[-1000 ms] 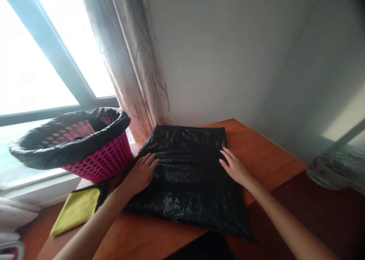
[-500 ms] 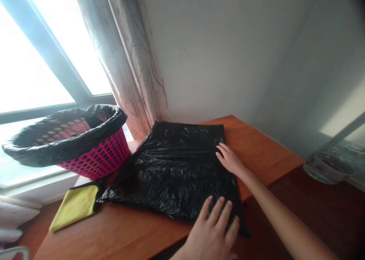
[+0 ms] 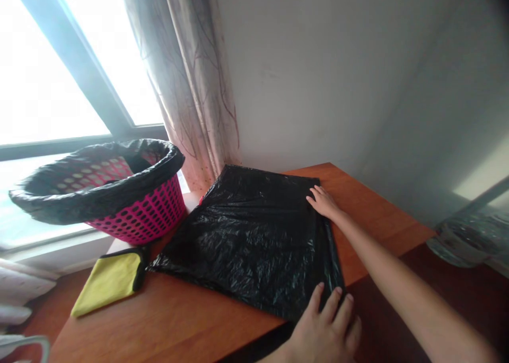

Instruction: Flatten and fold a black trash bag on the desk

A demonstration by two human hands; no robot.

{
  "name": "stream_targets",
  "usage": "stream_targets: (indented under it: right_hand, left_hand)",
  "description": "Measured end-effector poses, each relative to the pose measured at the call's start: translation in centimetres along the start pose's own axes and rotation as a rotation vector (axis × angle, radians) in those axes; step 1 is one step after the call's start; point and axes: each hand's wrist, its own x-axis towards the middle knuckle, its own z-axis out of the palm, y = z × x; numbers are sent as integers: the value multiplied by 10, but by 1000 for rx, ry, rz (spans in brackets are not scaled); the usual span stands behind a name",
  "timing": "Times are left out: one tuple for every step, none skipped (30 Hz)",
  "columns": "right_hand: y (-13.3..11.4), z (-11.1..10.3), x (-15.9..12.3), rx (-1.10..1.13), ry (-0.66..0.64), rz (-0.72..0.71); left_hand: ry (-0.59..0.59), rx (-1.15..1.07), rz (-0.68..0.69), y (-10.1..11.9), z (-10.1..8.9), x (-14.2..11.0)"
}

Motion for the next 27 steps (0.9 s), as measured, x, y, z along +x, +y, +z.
stream_targets:
  right_hand:
    - [-2,-1,-5,4,18,-1]
    - [-5,-2,-13,8,34,-6]
    - [-8,-3,-22,14,43,-14]
    - [-11,-3,-34,20,46,-21]
    - [-14,-3,-46,28,48,-35]
    - [-17,-2,-59,38,44,-57]
    - [-21,-1,-72,48,41,-81]
    - [-24,1,-83,61,37,-120]
    - [-28,3,-92,70,32,-150]
    - [-32,5,-99,73,34,-166]
    - [-35,6,-104,67,40,-165]
    - [-38,7,-106,51,52,-146]
    - [-40,8,-107,29,68,-122]
    - [-41,9,-107,1,81,-100]
    - [-42,9,-107,-28,91,-84]
    - [-42,9,-107,-51,95,-78]
    - [-42,8,-107,-70,95,-78]
    - [-42,8,-107,-85,96,-79]
    - [-42,7,-108,-102,98,-78]
    - [-42,7,-109,-121,100,-76]
    - [-43,6,-111,-144,101,-75]
    - [-43,5,-112,-168,100,-77]
    - [-44,5,-113,-189,97,-81]
    - [-45,4,-114,-205,92,-87]
    - [-45,4,-115,-216,86,-94]
    - [-46,3,-115,-224,80,-100]
    - [-46,2,-115,-230,76,-105]
  left_hand:
    - [-18,-42,-6,-4,-11,2]
    - [-35,-93,-17,-11,-23,6]
    - [-57,-157,-56,-19,-34,11]
    - [-76,-224,-112,-30,-43,17]
    - [-78,-298,-172,-43,-48,26]
    - [-61,-379,-240,-58,-49,36]
    - [-39,-469,-305,-74,-46,47]
    - [-6,-570,-366,-92,-38,61]
    - [35,-697,-423,-110,-27,76]
    - [92,-873,-501,-127,-12,92]
    - [173,-1095,-598,-142,4,108]
    - [200,-1169,-644,-155,20,125]
    - [222,-1215,-680,-165,36,142]
    - [250,-1271,-728,-171,51,157]
    - [280,-1330,-781,-176,65,169]
    - [320,-1397,-838,-178,76,180]
    - [365,-1474,-898,-179,86,187]
    - [417,-1557,-959,-180,93,190]
    - [473,-1643,-1019,-181,99,191]
    - [532,-1729,-1075,-183,103,188]
    - [593,-1810,-1126,-186,106,184]
    - [652,-1886,-1169,-190,107,178]
    - [708,-1955,-1204,-195,108,171]
    - [756,-2019,-1231,-201,107,163]
    - [793,-2076,-1252,-209,106,156]
    - [820,-2126,-1269,-218,104,148]
    - [838,-2167,-1282,-228,102,140]
